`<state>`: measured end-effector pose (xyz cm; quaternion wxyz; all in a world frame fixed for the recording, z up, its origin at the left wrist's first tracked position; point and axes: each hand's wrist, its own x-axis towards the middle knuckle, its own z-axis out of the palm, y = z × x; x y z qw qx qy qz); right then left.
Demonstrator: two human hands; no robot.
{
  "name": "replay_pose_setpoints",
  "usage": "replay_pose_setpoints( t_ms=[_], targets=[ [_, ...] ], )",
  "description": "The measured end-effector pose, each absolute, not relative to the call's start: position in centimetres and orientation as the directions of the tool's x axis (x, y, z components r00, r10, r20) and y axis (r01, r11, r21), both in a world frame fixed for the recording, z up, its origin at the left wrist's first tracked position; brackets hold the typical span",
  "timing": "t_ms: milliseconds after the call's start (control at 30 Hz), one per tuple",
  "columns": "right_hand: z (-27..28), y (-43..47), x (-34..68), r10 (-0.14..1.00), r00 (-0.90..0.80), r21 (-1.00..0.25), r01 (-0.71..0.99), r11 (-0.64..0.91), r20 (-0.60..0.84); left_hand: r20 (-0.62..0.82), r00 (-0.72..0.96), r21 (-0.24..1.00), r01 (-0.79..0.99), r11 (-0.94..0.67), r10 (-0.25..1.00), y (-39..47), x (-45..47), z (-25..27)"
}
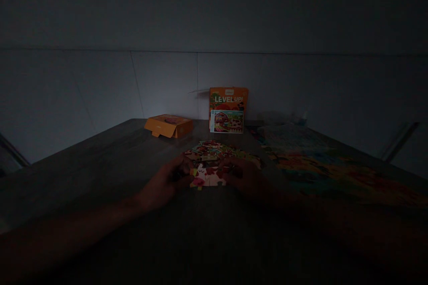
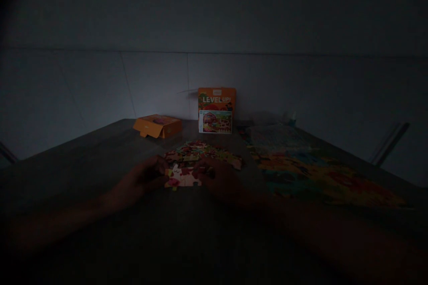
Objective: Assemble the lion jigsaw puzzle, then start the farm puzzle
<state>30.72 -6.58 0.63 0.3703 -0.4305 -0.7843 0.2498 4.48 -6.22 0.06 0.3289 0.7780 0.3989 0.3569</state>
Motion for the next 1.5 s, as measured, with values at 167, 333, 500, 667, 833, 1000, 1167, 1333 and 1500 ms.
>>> replay_pose_setpoints(
  t_ms=[167,333,500,667,833,1000,1167,1333,1500],
  targets=[
    [0.34,-6.46,30.79,0.855,-0.360,-0.722,0.467,0.511,0.372,0.294,0.422,0.803,0.378,-0.461,0.858,-6.19,4.52,0.06],
    [0.32,-6.37,30.78,0.855,-0.371,-0.731,0.455,0.508,0.363,0.282,0.435,0.797,0.390,-0.462,0.855,-6.26,4.53,0.23],
    [0.25,-6.27,30.84,0.855,-0.370,-0.723,0.468,0.508,0.362,0.288,0.425,0.805,0.378,-0.457,0.858,-6.33,4.50,0.21],
    [0.24,-6.26,30.89,0.854,-0.374,-0.739,0.445,0.507,0.361,0.273,0.439,0.813,0.371,-0.449,0.856,-6.39,4.61,0.36],
    [0.41,-6.40,30.82,0.858,-0.366,-0.728,0.465,0.504,0.360,0.262,0.432,0.817,0.377,-0.437,0.863,-6.44,4.73,0.47],
    [0.36,-6.36,30.84,0.855,-0.372,-0.751,0.428,0.503,0.361,0.262,0.420,0.823,0.374,-0.428,0.869,-6.52,4.82,0.56],
    [0.32,-6.22,30.93,0.848,-0.385,-0.754,0.412,0.512,0.365,0.277,0.408,0.819,0.373,-0.436,0.870,-6.68,4.99,0.76],
    [0.08,-6.10,30.98,0.836,-0.382,-0.743,0.403,0.534,0.394,0.264,0.409,0.814,0.391,-0.429,0.874,-6.76,4.96,0.79],
    [0.18,-6.18,30.90,0.845,-0.386,-0.746,0.419,0.518,0.370,0.275,0.401,0.808,0.396,-0.436,0.874,-6.79,4.87,0.79]
  ],
)
